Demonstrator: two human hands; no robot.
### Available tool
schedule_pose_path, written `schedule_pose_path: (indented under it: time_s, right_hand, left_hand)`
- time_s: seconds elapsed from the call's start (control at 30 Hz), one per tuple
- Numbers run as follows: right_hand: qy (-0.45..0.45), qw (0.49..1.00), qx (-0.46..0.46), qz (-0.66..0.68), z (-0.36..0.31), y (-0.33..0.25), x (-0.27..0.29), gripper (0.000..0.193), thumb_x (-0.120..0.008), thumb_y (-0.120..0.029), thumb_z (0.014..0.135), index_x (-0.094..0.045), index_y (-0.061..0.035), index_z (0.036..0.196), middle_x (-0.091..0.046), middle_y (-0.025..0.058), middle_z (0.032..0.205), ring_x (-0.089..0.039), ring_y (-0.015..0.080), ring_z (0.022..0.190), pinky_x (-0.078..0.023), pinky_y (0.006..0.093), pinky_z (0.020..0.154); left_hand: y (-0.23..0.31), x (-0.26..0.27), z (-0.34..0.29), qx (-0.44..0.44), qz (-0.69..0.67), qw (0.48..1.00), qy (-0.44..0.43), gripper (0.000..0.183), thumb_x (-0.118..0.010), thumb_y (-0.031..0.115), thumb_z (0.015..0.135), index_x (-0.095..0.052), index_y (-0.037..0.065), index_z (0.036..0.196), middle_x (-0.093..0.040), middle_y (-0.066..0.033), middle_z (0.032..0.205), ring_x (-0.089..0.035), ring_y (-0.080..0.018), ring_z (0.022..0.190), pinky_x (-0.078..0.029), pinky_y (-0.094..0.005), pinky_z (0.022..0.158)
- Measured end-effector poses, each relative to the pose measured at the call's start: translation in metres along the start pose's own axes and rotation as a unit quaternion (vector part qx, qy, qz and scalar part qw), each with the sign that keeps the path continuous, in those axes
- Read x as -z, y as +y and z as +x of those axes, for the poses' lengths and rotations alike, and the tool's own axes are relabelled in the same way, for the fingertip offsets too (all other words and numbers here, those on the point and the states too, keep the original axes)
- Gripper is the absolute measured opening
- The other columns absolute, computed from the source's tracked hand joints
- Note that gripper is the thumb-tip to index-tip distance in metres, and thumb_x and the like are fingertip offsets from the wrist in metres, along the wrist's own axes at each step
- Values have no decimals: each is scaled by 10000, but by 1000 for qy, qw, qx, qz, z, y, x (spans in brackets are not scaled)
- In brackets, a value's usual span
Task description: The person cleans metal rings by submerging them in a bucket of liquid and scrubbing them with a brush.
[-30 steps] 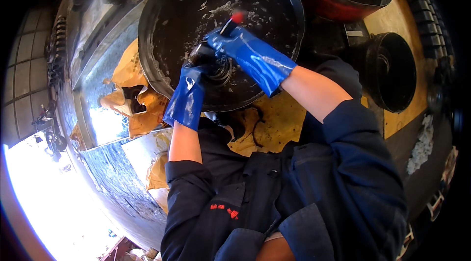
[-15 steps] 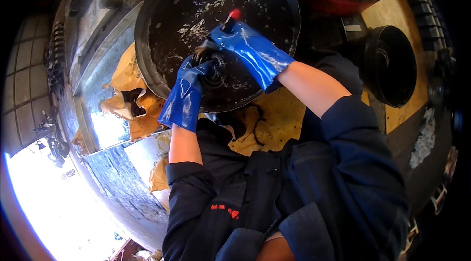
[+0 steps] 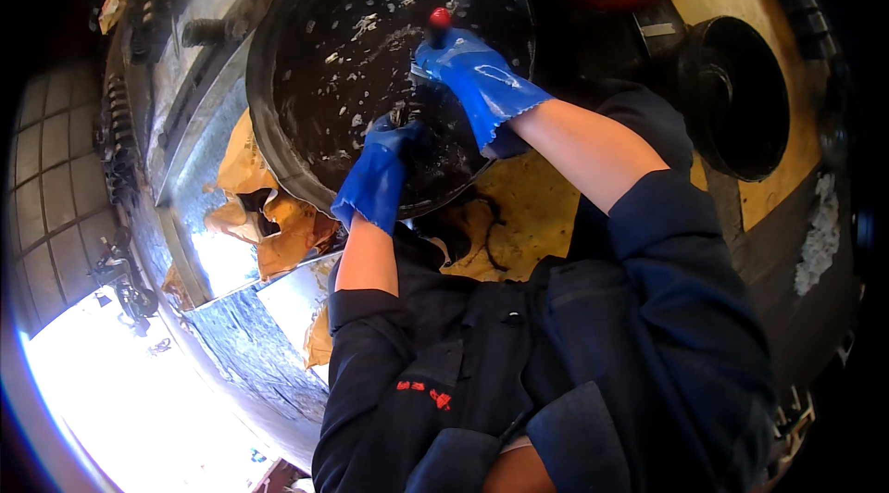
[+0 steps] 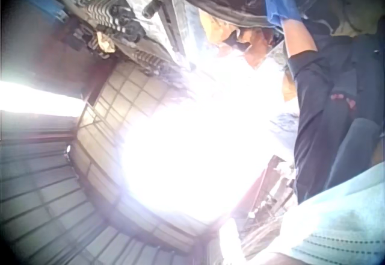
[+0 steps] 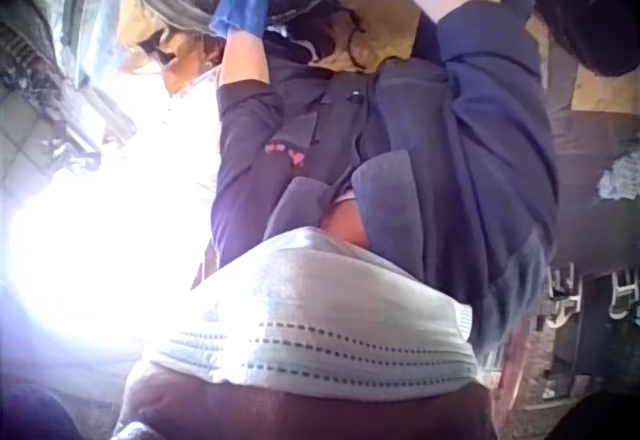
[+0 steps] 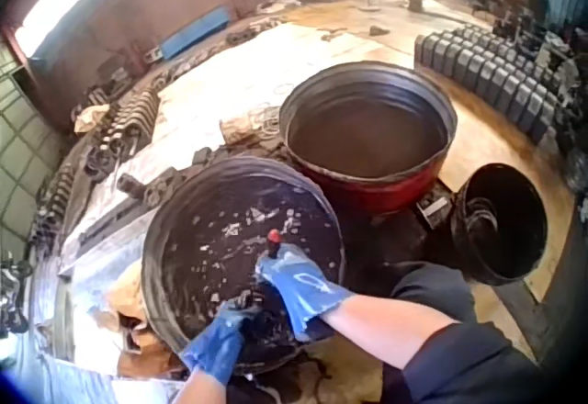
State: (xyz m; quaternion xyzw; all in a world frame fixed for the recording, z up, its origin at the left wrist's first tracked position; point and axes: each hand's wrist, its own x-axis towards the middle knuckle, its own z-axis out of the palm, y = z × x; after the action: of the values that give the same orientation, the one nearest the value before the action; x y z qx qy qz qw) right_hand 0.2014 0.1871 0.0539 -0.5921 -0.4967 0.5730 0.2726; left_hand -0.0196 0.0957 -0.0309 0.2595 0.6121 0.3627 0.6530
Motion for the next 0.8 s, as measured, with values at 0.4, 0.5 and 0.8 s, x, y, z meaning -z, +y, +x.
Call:
schedule_pose_path:
  time_s: [0.4, 0.5, 0.8]
  right_hand:
    - [-8, 997, 34, -64, -8, -7, 3, 333, -675, -271, 877, -750, -8, 1067, -733, 255, 977, -714, 417, 974, -558, 452, 848]
    - [-43, 991, 35, -122, 3, 27, 17, 338, -705, -260, 867, -759, -36, 1113, -744, 234, 1054, -719, 395, 1039, -573, 445, 881]
    - [-174, 877, 132, -427, -22, 4, 27, 268, -729, -222, 904, -759, -51, 1108, -736, 204, 1101, -725, 348, 1037, -565, 427, 903]
  left_hand:
    - [8, 52, -23, -73, 453, 888, -27, 310, -744, 215, 858, -764, -1, 1078, -768, -186, 993, -740, -318, 893, -584, -394, 817]
    - [44, -36, -37, -31, 741, 668, 66, 363, -749, 226, 782, -762, 24, 1082, -736, -263, 1068, -707, -443, 1038, -572, -460, 899]
    - [30, 17, -45, -29, 751, 657, 56, 484, -819, 178, 666, -747, 31, 1121, -734, -254, 1109, -712, -401, 1063, -576, -429, 922]
